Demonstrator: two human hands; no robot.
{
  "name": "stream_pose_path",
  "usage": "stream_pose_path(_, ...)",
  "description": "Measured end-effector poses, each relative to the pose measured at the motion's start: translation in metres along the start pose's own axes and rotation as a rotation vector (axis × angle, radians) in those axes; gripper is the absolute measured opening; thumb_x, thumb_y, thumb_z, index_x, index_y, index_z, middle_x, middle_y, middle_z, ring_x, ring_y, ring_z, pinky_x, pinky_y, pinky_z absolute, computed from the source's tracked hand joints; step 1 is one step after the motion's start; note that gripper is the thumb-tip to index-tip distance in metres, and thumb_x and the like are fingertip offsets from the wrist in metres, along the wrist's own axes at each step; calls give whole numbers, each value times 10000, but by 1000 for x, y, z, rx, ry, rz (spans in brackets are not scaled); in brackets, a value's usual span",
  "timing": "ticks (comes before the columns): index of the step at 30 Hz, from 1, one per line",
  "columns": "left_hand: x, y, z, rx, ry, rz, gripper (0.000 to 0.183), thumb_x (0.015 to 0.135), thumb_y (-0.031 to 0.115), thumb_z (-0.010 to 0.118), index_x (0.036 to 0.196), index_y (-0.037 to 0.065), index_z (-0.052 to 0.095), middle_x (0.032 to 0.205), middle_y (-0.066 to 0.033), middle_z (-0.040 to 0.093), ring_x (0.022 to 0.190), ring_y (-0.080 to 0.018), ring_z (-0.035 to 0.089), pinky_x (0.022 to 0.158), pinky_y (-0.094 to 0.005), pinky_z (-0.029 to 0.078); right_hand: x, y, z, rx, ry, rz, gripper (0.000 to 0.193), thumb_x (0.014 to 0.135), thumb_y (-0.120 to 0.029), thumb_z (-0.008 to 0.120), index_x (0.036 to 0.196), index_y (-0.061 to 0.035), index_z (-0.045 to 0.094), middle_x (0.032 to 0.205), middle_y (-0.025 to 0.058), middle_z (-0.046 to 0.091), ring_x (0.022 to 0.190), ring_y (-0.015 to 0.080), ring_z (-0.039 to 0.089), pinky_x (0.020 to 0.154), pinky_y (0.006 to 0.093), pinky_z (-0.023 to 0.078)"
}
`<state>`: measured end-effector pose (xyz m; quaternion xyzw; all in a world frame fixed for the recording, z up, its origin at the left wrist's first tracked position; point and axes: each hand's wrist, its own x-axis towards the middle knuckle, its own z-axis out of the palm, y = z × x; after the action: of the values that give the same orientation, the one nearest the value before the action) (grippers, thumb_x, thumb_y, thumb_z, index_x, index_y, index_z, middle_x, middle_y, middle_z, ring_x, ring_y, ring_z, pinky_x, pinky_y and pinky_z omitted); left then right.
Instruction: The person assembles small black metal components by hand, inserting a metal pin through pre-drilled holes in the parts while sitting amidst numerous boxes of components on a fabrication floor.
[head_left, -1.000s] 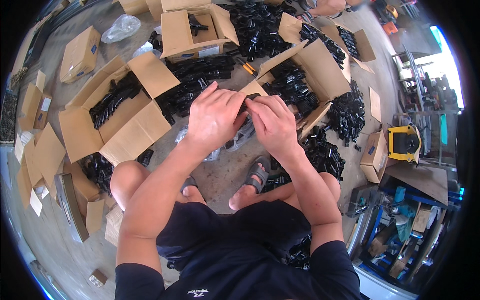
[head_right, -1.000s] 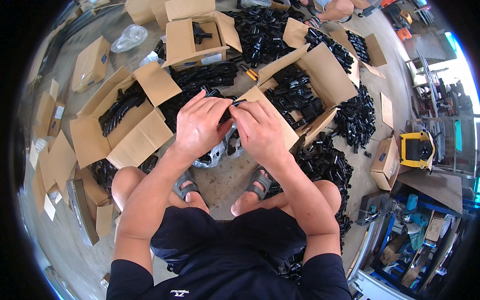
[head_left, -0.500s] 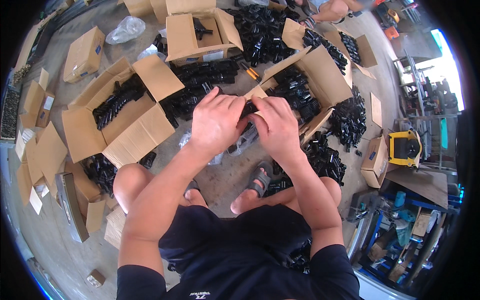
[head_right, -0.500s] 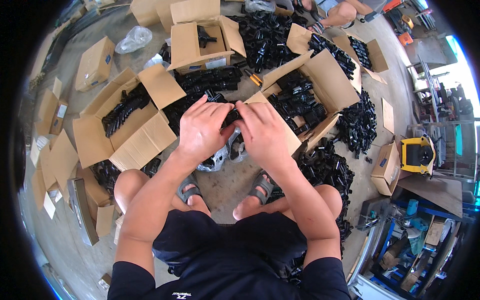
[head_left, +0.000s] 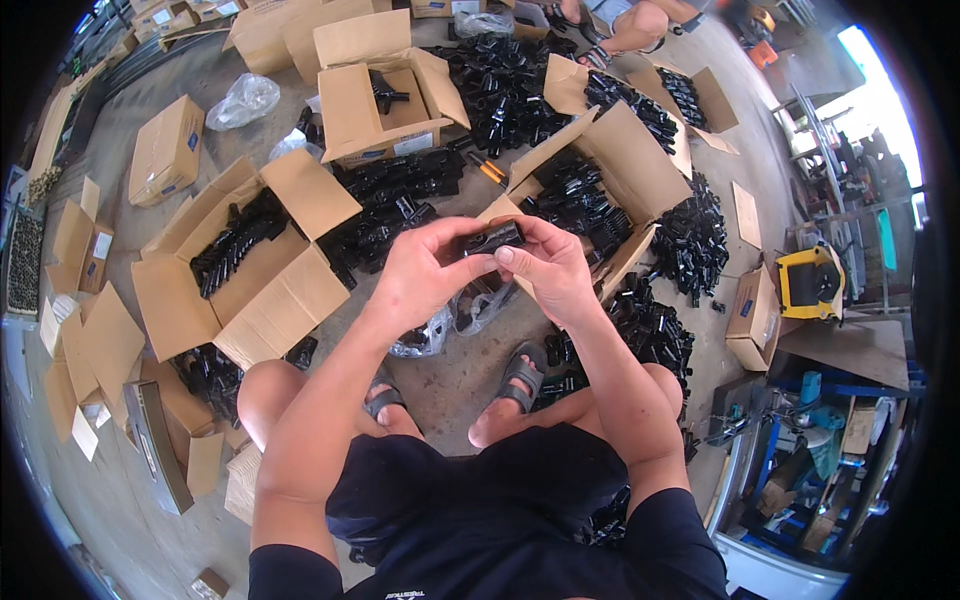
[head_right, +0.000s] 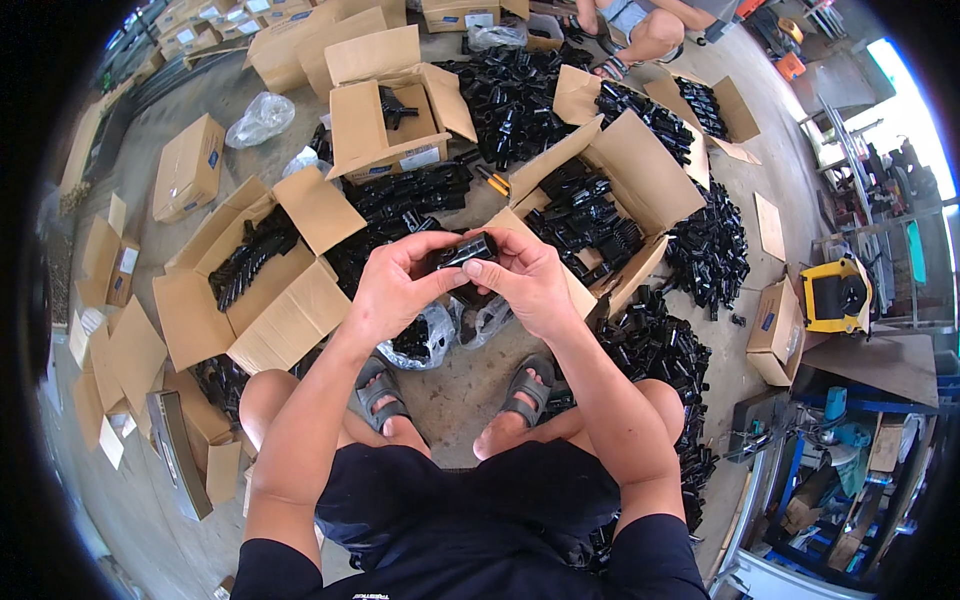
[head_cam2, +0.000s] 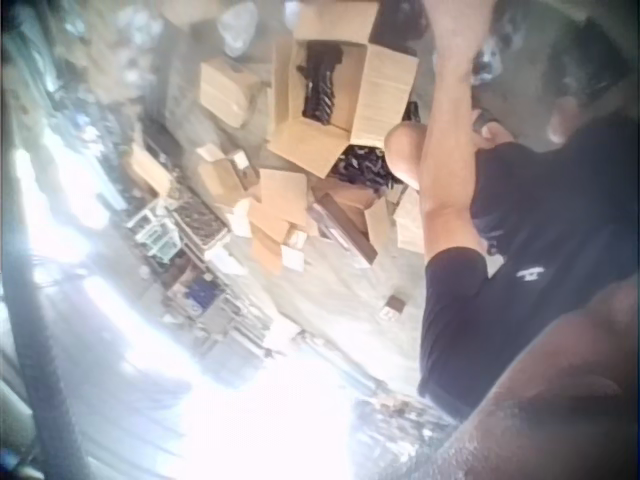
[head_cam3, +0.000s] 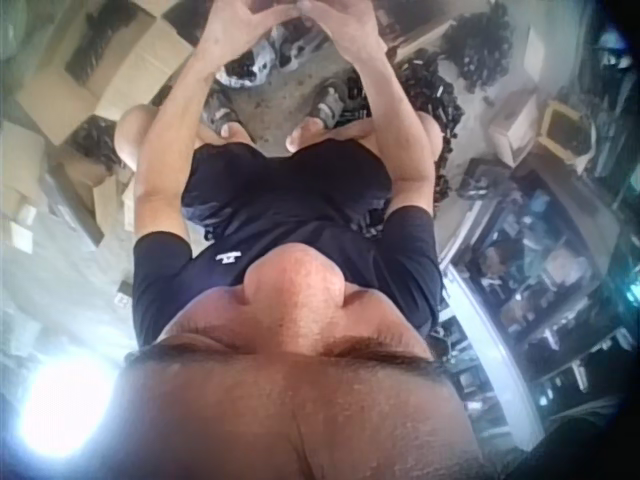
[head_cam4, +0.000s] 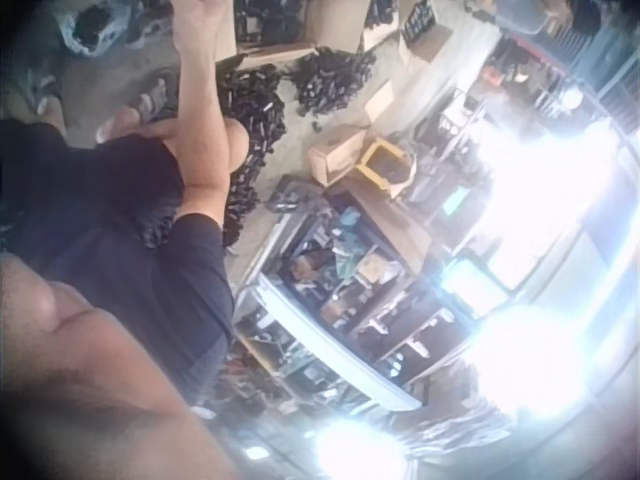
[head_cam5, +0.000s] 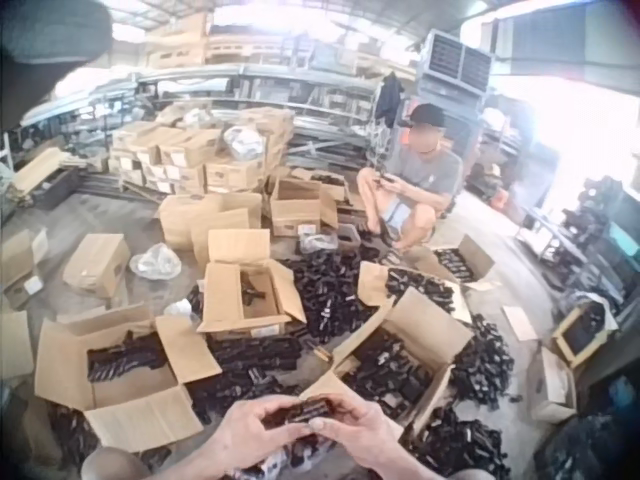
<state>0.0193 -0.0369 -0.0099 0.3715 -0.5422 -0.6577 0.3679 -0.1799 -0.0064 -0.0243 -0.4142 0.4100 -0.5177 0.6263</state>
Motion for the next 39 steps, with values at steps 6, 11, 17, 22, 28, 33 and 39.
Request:
stream_pose_path(6,0,-7,4,-82,32,144,331,880,-12,744,1193,-4,636,1079,-44,683,945,-87,623,837,-251,516,-2,-8,5,48,50,-22,353,895,-63,758,1217,23,641,974,29,689,769,64,617,664,214,516)
stream_pose_path(11,-1,-12,9,-118,75,194,302,878,-58,725,1172,-22,666,1096,-65,693,987,-109,638,883,-267,525,-3,-9,4,25,56,-12,349,895,-67,758,1212,29,647,952,34,691,755,70,616,663,218,516)
stream_pose_path(17,-1,-11,9,-154,62,133,314,872,-73,722,1181,-27,685,1138,-101,704,1021,-132,659,914,-278,545,-6,-12,4,-15,81,4,338,890,-88,771,1191,22,664,908,22,687,728,61,602,635,212,501)
stream_pose_path(22,1,-15,10,-68,131,79,286,873,-51,736,1156,-46,697,1086,-109,730,952,-121,673,887,-273,554,-4,-8,2,-69,96,1,358,903,-120,764,1211,26,653,887,24,685,696,66,591,626,215,494)
stream_pose_path(28,11,-13,3,-374,280,94,233,915,-6,694,1143,-51,691,1005,-136,737,878,-200,723,809,-307,594,16,16,-16,21,157,103,361,1011,-318,626,1120,23,675,845,25,676,684,115,615,620,259,506)
stream_pose_path(33,17,3,-18,-587,365,118,210,939,41,679,1125,-56,680,1014,-155,727,881,-252,730,752,-358,633,26,137,-52,-1087,4,348,281,918,-258,675,890,16,732,837,118,719,741,261,706,661,383,557)
stream_pose_path(39,18,5,-30,-627,432,104,217,957,59,656,1140,-58,671,1016,-145,724,889,-245,725,758,-351,628,13,282,-80,-1660,-107,257,221,915,-238,570,916,-66,710,994,174,702,921,343,705,797,465,581)
